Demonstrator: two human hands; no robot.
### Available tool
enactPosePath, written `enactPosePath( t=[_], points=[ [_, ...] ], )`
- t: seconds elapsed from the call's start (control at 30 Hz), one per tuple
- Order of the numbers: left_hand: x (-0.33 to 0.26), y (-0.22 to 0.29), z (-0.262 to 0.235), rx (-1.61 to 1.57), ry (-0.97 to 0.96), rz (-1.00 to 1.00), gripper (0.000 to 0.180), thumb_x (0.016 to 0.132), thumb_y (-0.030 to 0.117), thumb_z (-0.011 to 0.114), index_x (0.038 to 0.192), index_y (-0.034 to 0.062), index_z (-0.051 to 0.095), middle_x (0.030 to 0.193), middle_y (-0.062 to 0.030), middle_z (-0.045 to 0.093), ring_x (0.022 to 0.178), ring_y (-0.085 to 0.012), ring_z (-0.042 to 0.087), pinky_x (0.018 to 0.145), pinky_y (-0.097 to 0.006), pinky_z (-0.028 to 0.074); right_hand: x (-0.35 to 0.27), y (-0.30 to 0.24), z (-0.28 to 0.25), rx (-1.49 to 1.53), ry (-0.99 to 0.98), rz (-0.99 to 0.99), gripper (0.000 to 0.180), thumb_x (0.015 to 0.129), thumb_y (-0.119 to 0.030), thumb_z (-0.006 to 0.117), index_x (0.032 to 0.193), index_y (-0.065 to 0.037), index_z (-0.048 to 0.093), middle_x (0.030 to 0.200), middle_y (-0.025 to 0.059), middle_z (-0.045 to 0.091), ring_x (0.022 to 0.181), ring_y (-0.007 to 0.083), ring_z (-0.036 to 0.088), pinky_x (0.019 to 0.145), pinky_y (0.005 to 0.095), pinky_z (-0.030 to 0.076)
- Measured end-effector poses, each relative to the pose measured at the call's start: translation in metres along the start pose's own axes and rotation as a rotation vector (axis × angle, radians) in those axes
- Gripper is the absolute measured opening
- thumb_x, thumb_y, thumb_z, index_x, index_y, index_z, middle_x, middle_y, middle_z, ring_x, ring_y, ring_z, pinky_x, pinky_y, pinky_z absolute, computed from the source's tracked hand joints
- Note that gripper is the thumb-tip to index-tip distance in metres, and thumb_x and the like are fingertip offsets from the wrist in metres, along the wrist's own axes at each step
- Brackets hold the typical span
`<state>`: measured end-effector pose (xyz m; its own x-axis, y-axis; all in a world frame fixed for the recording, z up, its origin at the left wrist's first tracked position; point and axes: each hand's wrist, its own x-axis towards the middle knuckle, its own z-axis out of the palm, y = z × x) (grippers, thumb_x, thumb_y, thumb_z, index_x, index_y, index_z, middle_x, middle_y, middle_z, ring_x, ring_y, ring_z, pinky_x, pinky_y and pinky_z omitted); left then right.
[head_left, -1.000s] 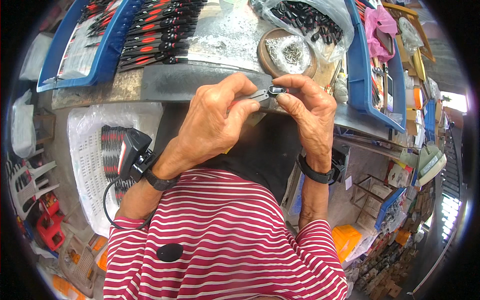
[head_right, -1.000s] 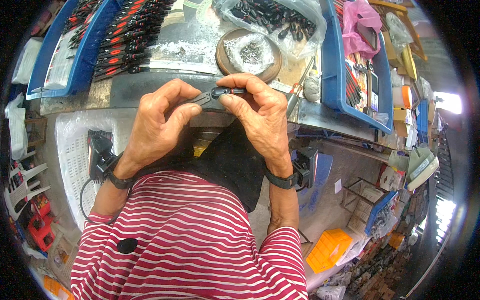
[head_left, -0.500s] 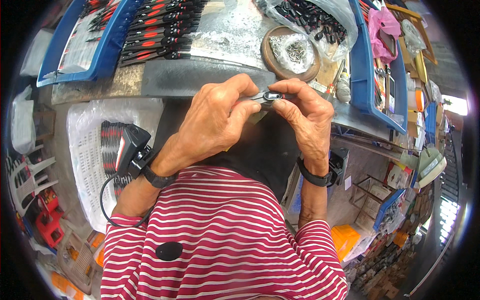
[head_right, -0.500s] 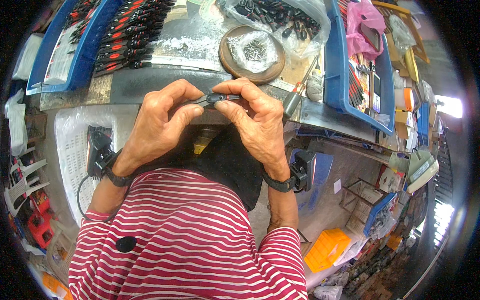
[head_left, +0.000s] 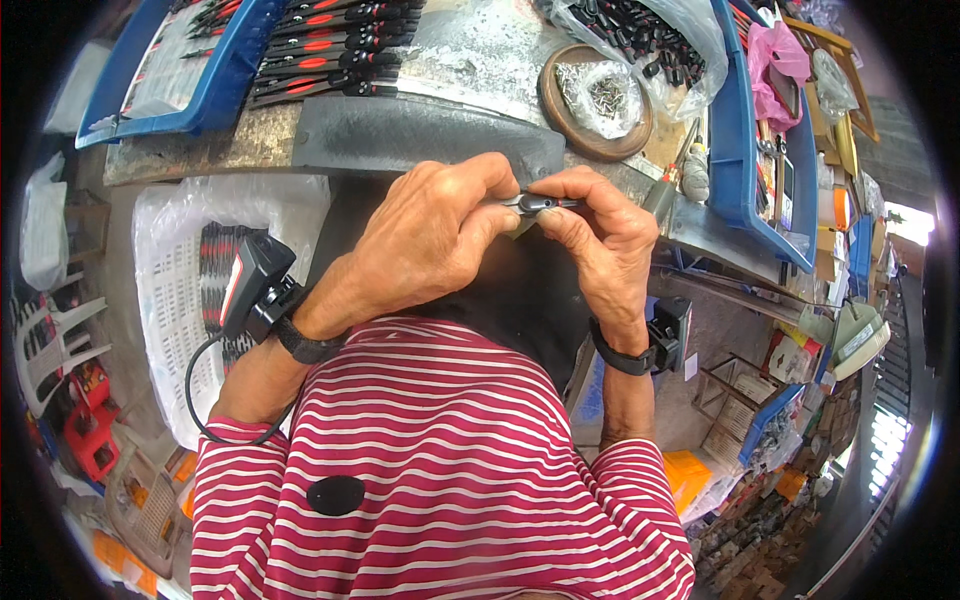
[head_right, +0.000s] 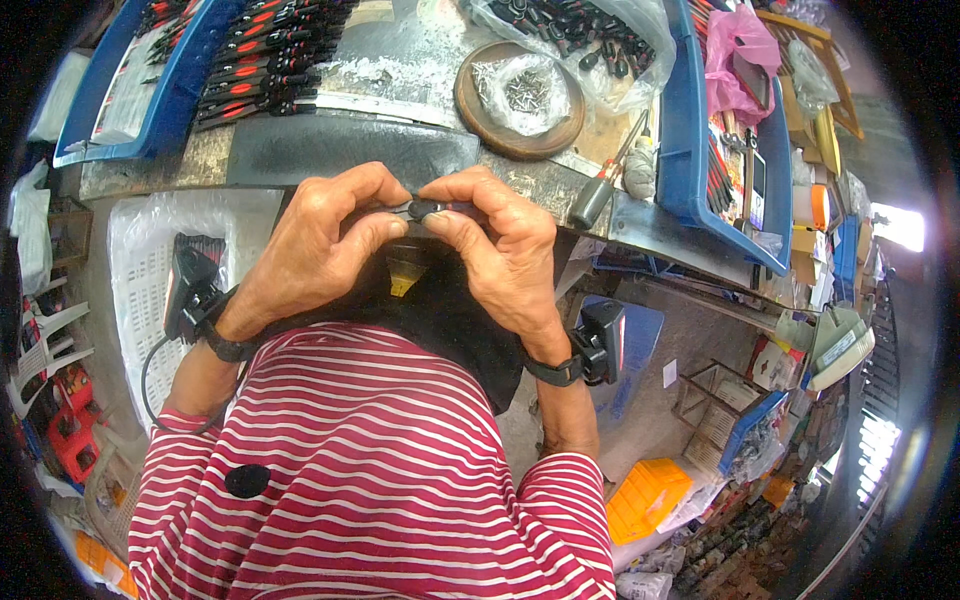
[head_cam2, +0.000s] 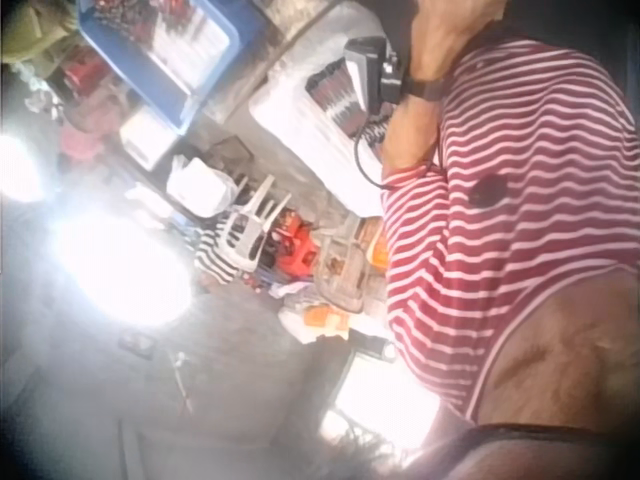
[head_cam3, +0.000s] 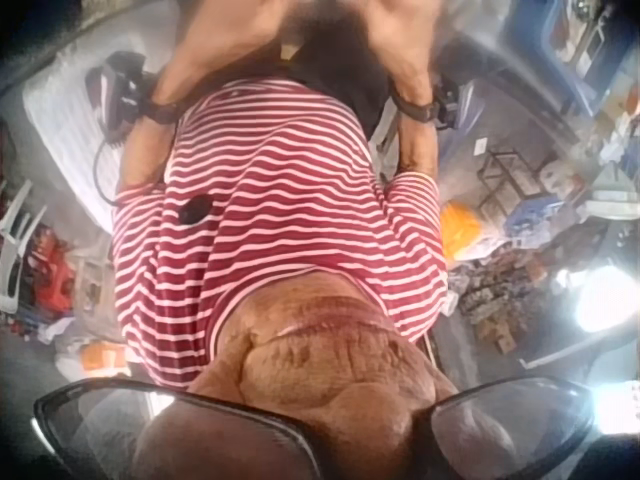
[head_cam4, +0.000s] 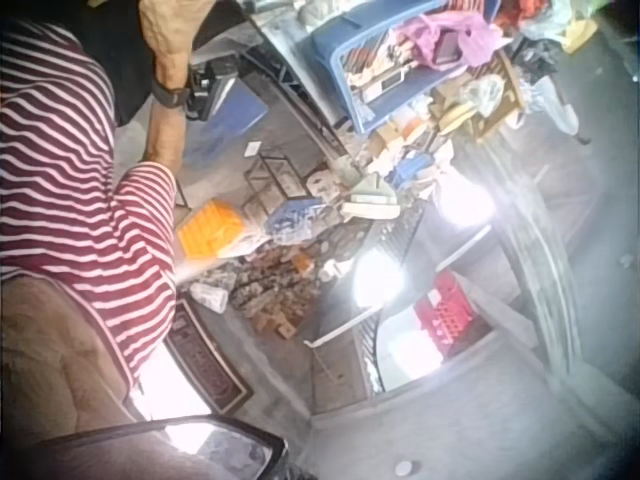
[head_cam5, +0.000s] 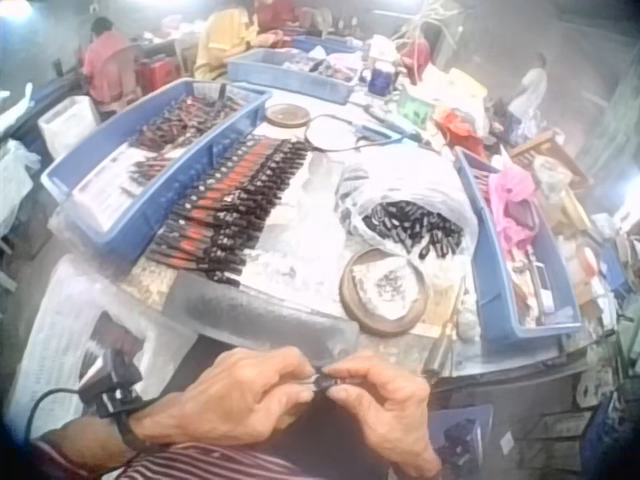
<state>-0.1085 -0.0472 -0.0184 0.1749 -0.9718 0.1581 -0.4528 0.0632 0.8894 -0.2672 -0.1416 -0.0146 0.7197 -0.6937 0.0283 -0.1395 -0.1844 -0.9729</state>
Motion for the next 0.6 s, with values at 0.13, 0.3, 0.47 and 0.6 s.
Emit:
enactPosePath(
  t=[0.13,0.3,0.47,0.6],
  points=[
    [-0.002,0.000,-0.001,-0.002,-0.008,-0.014,0.012,0.077,0.003,0.059,0.085,-0.0045,0.054,0.067,-0.0174,0.056,0.058,-0.0264,0.056,0.055,-0.033,0.042,-0.001,0.001,0.007,-0.081,0.027,-0.076,0.017,0.078,0.004,0.061,0.094,0.001,0.062,0.078,0.0046,0.060,0.072,0.0090,0.056,0.064,0.0221,0.045],
    [-0.004,-0.002,-0.003,0.052,-0.015,0.043,0.013,0.077,0.008,0.058,0.085,-0.0011,0.053,0.065,-0.0188,0.055,0.062,-0.0361,0.055,0.056,-0.041,0.041,0.000,0.003,0.007,-0.019,-0.012,-0.090,0.017,0.077,0.002,0.064,0.094,0.001,0.062,0.079,0.0050,0.061,0.072,0.0101,0.057,0.064,0.0231,0.046],
    [-0.008,-0.006,-0.008,0.144,-0.025,0.116,0.015,0.077,0.007,0.060,0.088,-0.0002,0.053,0.069,-0.0188,0.057,0.066,-0.0376,0.057,0.057,-0.042,0.043,-0.005,0.006,0.008,-0.049,0.006,-0.016,0.017,0.077,-0.002,0.067,0.093,0.001,0.063,0.079,0.0046,0.062,0.068,0.0095,0.057,0.061,0.0233,0.045],
    [-0.011,-0.008,-0.008,0.218,-0.033,0.156,0.016,0.076,0.003,0.062,0.091,-0.0007,0.056,0.079,-0.0174,0.060,0.070,-0.0347,0.060,0.059,-0.037,0.046,-0.007,0.009,0.009,-0.124,0.000,-0.056,0.016,0.078,-0.002,0.066,0.093,0.001,0.063,0.077,0.0066,0.062,0.063,0.0118,0.057,0.057,0.0243,0.045]
  ],
)
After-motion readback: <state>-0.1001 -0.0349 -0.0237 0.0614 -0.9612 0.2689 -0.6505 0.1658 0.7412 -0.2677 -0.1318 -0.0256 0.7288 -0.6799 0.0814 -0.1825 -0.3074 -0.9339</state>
